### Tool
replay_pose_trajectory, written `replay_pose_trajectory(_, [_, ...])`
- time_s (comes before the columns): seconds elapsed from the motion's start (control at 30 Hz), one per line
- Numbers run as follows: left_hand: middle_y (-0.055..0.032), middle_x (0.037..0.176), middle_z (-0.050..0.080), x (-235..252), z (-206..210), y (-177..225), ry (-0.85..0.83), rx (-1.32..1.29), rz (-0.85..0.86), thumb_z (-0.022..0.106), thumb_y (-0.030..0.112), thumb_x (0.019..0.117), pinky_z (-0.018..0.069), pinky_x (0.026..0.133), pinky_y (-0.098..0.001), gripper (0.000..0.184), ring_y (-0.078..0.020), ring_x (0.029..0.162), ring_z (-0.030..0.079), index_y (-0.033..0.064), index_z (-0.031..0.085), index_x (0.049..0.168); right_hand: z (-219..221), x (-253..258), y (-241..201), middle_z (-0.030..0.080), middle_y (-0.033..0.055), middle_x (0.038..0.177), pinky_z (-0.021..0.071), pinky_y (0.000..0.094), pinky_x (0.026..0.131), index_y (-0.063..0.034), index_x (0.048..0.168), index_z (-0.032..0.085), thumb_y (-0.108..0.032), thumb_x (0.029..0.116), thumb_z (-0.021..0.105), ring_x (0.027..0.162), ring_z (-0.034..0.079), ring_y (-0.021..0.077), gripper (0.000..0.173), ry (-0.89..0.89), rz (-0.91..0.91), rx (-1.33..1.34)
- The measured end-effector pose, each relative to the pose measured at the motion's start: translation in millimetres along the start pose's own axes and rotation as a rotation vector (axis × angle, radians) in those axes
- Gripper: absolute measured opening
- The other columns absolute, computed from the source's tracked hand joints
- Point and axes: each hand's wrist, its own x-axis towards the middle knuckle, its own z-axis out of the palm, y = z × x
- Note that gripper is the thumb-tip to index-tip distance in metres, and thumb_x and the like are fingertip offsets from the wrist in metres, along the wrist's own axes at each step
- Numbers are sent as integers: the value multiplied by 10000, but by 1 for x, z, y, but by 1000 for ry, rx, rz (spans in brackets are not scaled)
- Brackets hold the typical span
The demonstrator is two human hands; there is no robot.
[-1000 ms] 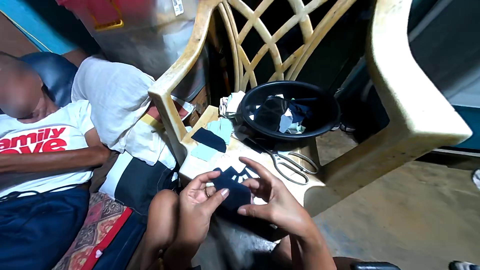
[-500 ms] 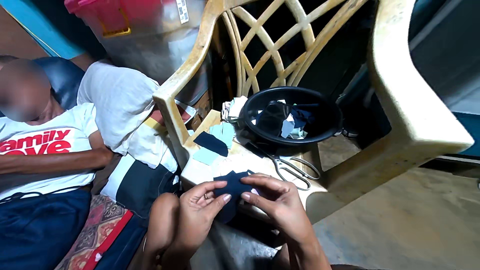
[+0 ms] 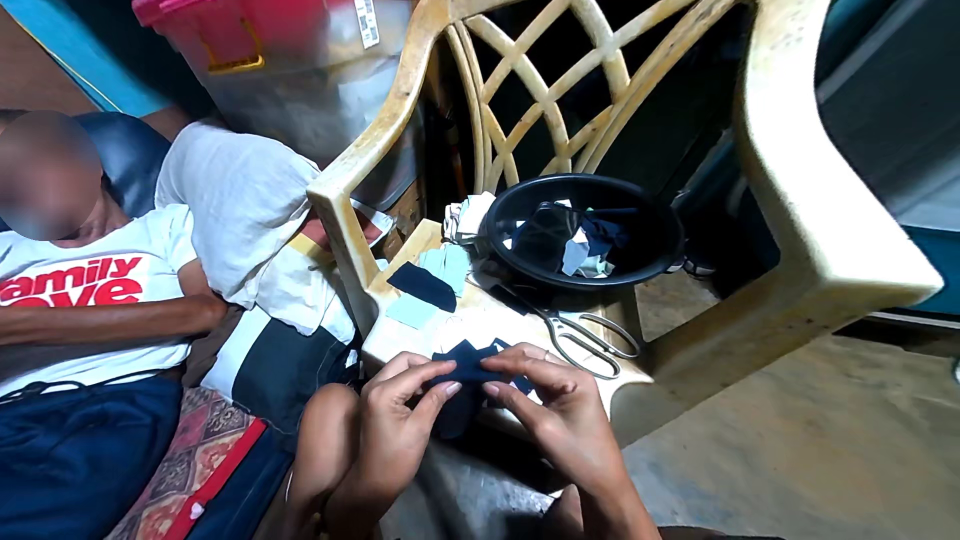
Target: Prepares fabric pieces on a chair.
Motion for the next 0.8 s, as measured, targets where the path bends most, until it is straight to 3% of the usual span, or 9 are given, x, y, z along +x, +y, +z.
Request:
replay_pose_trajectory(0.1, [-44, 1006, 625, 5, -3, 4, -68, -119, -139, 748, 54, 869, 567, 745, -123, 63, -6, 884, 641, 5, 754, 908, -3, 1, 1, 657, 18, 1008, 518, 119, 827, -41, 928, 778, -75, 898, 644, 946, 616, -15, 141, -30, 68, -13])
replay_pose_trajectory(0.17, [-41, 1044, 713, 8, -5, 6, -119, -314, -300, 676, 2, 903, 579, 794, -190, 47, -40, 939, 679, -6, 721, 916, -6, 3, 2, 713, 29, 1062, 557, 155, 841, -23, 950, 758, -67, 937, 610, 962, 664, 3, 155, -70, 150, 75])
replay_pose_trajectory(0.27, [25, 793, 679, 13, -3, 16, -114, -508, -587, 553, 7, 989, 523, 606, -175, 133, -15, 648, 612, 37, 676, 948, -7, 5, -1, 706, -85, 839, 548, 136, 703, -38, 995, 718, -33, 970, 552, 747, 646, -51, 168, -70, 268, 164])
replay_pose_trajectory(0.33, [4, 780, 673, 14, -4, 18, -118, -540, -677, 518, 29, 1024, 567, 614, -212, 147, -46, 627, 632, 30, 661, 987, -7, 5, -1, 693, -96, 793, 539, 131, 662, -39, 1008, 721, -26, 979, 536, 693, 633, -48, 188, -60, 297, 192])
replay_pose_trajectory(0.6, [-15, 829, 694, 12, -4, 16, -134, -576, -683, 492, 56, 1040, 587, 628, -232, 182, -66, 673, 668, 13, 667, 1068, -7, 5, 0, 704, -87, 794, 556, 145, 651, -25, 1027, 719, -10, 976, 535, 679, 646, -33, 192, -46, 306, 231])
replay_pose_trajectory(0.63, [-30, 868, 716, 11, -4, 15, -156, -584, -668, 546, 35, 1007, 596, 647, -242, 155, -82, 718, 694, 2, 659, 1108, -7, 5, 0, 704, -88, 798, 554, 143, 654, -26, 1027, 718, -12, 977, 533, 683, 647, -33, 192, -41, 306, 234])
replay_pose_trajectory(0.7, [-31, 903, 736, 8, -4, 11, -209, -576, -587, 676, -53, 883, 605, 679, -242, 295, -89, 761, 713, -23, 619, 1171, -6, 6, 1, 698, -88, 797, 547, 139, 653, -33, 1020, 717, -17, 979, 532, 684, 639, -34, 190, -24, 306, 246])
replay_pose_trajectory(0.8, [7, 877, 734, 1, -2, 7, -256, -498, -527, 722, -131, 775, 610, 733, -235, 399, -67, 752, 711, -20, 603, 1139, -5, 6, 1, 682, -96, 795, 520, 134, 642, -55, 1007, 700, -24, 992, 509, 679, 616, -39, 194, -2, 334, 294])
